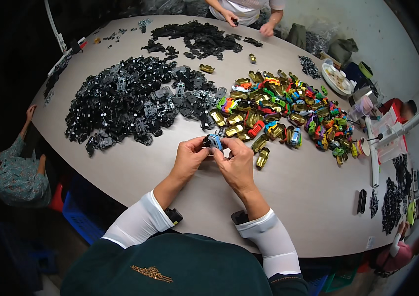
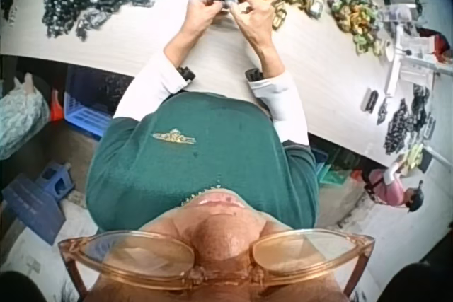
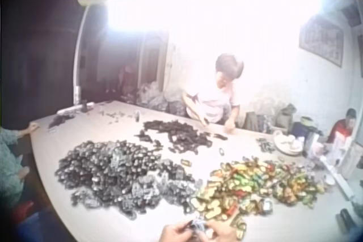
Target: The person assembles miniature toy cars by hand at a large table. They pick up a black plastic chassis and a colored body, fit the body onto the chassis, and place the completed unit on the table. The process is repeated with various colored bodies and black chassis throughout the clip.
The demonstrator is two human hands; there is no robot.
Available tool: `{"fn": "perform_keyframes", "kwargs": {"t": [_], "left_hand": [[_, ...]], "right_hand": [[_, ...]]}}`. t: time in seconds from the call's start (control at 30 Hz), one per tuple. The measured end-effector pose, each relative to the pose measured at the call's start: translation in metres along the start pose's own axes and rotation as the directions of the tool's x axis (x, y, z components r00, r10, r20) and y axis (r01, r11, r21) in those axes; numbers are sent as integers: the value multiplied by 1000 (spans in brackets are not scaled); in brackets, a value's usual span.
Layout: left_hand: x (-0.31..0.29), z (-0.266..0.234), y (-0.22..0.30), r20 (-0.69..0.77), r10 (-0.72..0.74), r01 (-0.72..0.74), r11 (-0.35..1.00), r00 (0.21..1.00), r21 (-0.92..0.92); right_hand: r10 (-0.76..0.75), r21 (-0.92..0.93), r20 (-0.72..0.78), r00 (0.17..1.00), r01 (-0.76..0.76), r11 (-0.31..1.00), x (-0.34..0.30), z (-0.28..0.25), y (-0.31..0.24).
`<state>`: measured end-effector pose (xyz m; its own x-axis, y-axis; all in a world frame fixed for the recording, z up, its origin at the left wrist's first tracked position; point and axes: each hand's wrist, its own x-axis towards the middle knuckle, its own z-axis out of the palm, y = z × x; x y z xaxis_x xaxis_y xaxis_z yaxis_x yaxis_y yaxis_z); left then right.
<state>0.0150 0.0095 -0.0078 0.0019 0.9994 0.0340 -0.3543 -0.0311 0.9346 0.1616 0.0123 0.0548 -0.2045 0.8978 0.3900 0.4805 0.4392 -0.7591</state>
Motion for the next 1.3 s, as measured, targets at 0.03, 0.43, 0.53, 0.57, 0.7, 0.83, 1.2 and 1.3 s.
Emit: {"fn": "perform_keyframes", "kwargs": {"t": [0.03,0.43,0.53,0.57,0.7,0.83,1.2,1.3], "left_hand": [[0,0,-2,11,14,-14,1000,1000,26],[-2,2,7,-3,-3,3,995,1000,99],[-3,5,9,-3,-2,2,992,1000,129],[-4,6,10,-6,-1,2,989,1000,149],[-5,5,11,11,-3,0,967,1000,254],[-6,6,15,50,55,-70,919,997,388],[-4,5,6,135,32,-47,992,990,115],[-3,4,12,95,-68,67,998,993,14]], "right_hand": [[-55,-20,-21,998,55,998,-1,3,4],[-159,-113,-28,987,155,981,-4,5,5],[-166,-129,-20,986,162,978,-3,6,8],[-170,-134,-18,985,167,977,-3,6,9],[-171,-148,-15,985,167,975,-3,6,10],[-163,-140,-27,986,158,977,-3,6,14],[-133,-193,-2,991,130,972,-5,4,11],[-160,-231,-9,987,153,961,-5,3,9]]}}
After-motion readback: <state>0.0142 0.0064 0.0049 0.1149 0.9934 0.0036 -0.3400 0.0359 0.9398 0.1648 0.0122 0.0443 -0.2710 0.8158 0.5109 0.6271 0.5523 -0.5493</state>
